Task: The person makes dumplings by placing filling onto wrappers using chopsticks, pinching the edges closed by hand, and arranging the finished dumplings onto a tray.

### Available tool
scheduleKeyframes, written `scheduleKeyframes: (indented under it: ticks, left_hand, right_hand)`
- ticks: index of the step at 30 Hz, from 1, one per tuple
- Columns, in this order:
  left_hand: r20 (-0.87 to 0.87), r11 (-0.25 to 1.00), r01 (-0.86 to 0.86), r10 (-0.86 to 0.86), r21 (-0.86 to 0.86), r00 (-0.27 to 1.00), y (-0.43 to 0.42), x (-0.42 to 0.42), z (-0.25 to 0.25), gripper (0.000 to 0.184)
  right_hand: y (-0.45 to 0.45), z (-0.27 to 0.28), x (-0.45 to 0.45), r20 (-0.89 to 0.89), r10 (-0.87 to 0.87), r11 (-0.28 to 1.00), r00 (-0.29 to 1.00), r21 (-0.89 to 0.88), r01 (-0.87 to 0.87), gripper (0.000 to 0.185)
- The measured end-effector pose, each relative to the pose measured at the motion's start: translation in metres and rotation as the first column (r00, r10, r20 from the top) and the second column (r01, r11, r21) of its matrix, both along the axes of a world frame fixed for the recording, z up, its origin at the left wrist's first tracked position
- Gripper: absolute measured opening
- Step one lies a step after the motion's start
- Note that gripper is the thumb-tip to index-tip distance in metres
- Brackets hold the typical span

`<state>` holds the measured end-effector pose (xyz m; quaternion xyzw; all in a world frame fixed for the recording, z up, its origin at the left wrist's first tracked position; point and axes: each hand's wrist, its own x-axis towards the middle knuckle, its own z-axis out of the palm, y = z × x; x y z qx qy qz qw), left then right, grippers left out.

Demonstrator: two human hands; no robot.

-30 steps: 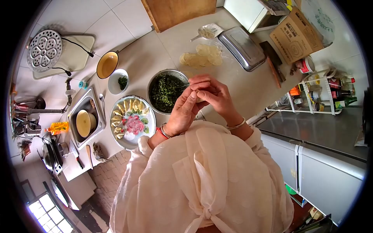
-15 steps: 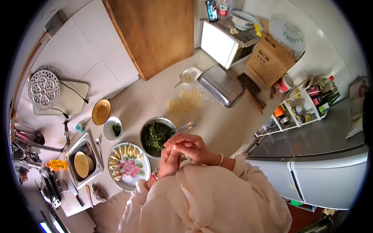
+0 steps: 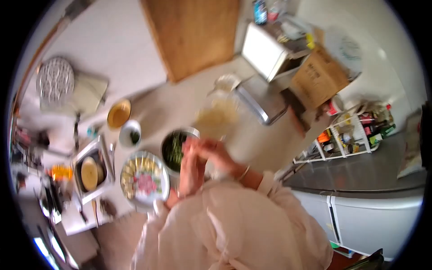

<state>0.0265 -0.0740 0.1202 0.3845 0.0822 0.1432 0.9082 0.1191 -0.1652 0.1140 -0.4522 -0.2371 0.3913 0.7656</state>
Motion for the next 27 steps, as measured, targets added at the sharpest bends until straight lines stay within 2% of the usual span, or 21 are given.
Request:
scheduleKeyframes:
  ticks: [1,2,3,4,5,6,10,11,15,18,22,25,27]
  left_hand:
    - [-0.033,0.977,-0.016,0.009,-0.213,0.999,0.001,0.004,0.004,0.04]
    - [0.02,0.981,0.025,-0.021,-0.19,1.0,0.01,0.004,-0.001,0.046]
    - [0.072,0.984,0.064,-0.052,-0.165,0.996,0.019,0.004,-0.006,0.052]
    - [0.189,0.922,0.144,-0.079,-0.36,0.979,0.023,0.005,0.021,0.054]
    - [0.181,0.934,0.096,-0.034,-0.345,0.983,0.024,0.001,0.021,0.055]
    - [0.18,0.944,0.058,0.002,-0.326,0.984,0.025,-0.001,0.022,0.056]
    - [0.174,0.978,-0.008,0.045,-0.207,0.984,0.025,-0.01,0.021,0.056]
    - [0.168,0.98,-0.011,0.045,-0.198,0.985,0.024,-0.01,0.02,0.059]
    - [0.216,0.977,0.014,0.033,-0.212,0.976,0.023,-0.011,0.016,0.057]
    - [0.222,0.982,0.048,-0.006,-0.183,0.975,0.023,-0.011,0.018,0.056]
    - [0.199,0.986,0.057,-0.026,-0.154,0.98,0.015,-0.012,0.018,0.059]
    - [0.183,0.985,0.05,-0.019,-0.164,0.983,0.009,-0.016,0.02,0.059]
    - [0.179,0.983,0.047,-0.014,-0.178,0.984,0.006,-0.019,0.024,0.062]
  right_hand:
    - [0.002,0.002,0.012,0.141,0.013,0.993,0.99,0.113,-0.029,0.034]
    - [0.003,0.004,0.026,0.292,-0.022,0.96,0.956,0.272,-0.061,0.04]
    - [-0.005,0.008,0.026,0.111,-0.079,0.987,0.991,0.151,0.062,0.041]
    - [-0.008,0.016,0.026,0.165,-0.218,0.975,0.962,0.091,0.205,0.038]
    - [-0.011,0.029,0.027,0.236,-0.354,0.934,0.905,0.047,0.353,0.036]
    - [-0.02,0.042,0.023,0.316,-0.378,0.911,0.87,-0.041,0.411,0.03]
    - [-0.03,0.042,0.007,0.346,-0.179,0.953,0.921,-0.17,0.249,0.02]
    - [-0.026,0.043,0.002,0.33,-0.18,0.961,0.927,-0.144,0.237,0.015]
    - [-0.01,0.044,-0.006,0.489,-0.196,0.938,0.85,-0.16,0.309,0.012]
    - [-0.002,0.042,-0.01,0.599,-0.247,0.933,0.761,-0.065,0.354,0.012]
    - [-0.002,0.041,-0.012,0.624,-0.306,0.914,0.719,-0.02,0.406,0.007]
    - [-0.001,0.037,-0.014,0.8,-0.35,0.863,0.487,0.073,0.5,0.004]
    - [0.0,0.036,-0.016,0.818,-0.383,0.841,0.43,0.116,0.529,0.004]
